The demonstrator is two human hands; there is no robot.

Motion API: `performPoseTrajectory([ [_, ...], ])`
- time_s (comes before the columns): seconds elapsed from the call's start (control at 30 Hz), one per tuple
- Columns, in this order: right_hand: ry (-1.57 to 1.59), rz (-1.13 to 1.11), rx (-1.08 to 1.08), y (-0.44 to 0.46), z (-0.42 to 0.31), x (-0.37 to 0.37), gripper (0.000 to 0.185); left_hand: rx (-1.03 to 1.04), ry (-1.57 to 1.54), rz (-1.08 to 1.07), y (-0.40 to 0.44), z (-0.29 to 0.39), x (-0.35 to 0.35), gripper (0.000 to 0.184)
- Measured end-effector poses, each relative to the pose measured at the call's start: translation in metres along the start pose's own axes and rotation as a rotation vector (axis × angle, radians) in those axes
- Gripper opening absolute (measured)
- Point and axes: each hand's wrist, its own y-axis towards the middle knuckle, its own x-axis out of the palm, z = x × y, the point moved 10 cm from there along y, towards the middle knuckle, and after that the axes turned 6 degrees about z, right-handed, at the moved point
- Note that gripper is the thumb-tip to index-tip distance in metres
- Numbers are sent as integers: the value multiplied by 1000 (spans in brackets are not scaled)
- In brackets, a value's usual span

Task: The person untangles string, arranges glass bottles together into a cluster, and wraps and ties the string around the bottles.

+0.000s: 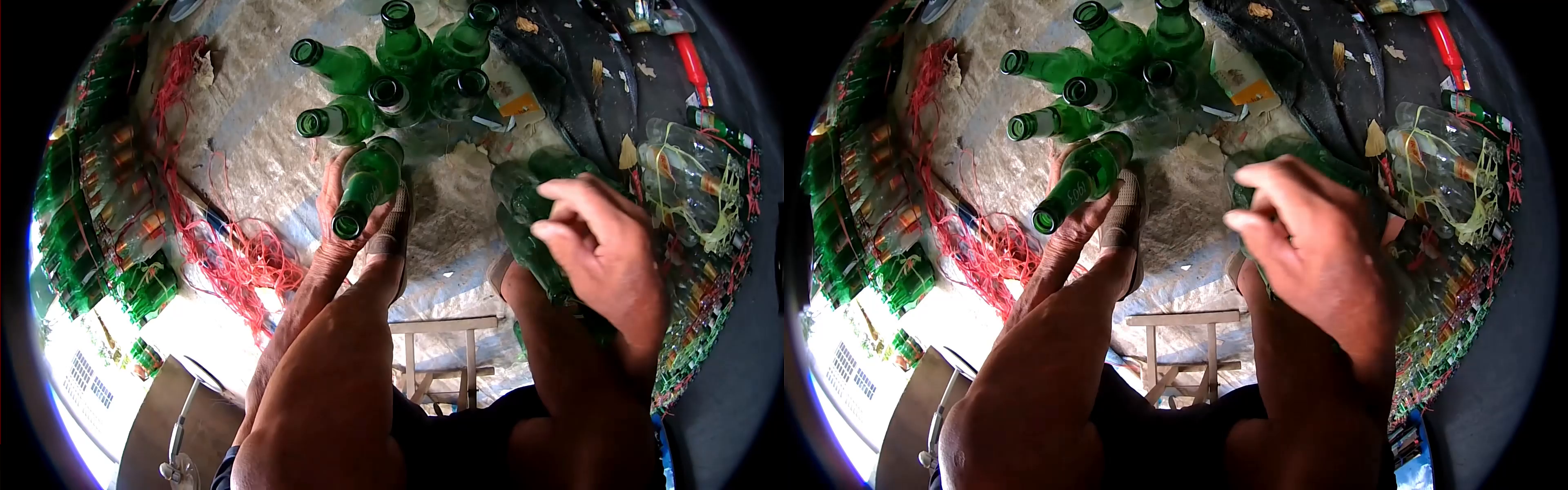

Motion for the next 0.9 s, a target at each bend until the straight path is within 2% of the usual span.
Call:
performPoseTrajectory([
  [0.1,-70,-11,89,-12,10,-14,31,28,18,21,0,-3,0,78],
  [0.13,-142,-19,64,-15,8,-15,34,-30,9,12,-1,-7,2,78],
  [0.2,-284,-38,10,-19,5,-15,41,-7,55,7,1,-3,1,79],
  [0.3,-408,-72,68,-21,8,-13,43,33,119,-1,4,2,0,80],
  [0.43,-413,-103,91,-21,24,-6,43,71,192,18,5,5,2,80],
  [0.6,-575,-134,-40,-25,21,8,37,65,204,23,6,5,3,77],
  [0.7,-627,-87,-9,-30,32,14,36,87,205,27,7,5,2,76],
  [0.83,-607,34,-250,-22,4,11,29,70,182,41,5,3,2,75],
  [0.9,-543,74,-290,-19,-4,10,29,102,182,36,5,8,1,75],
])
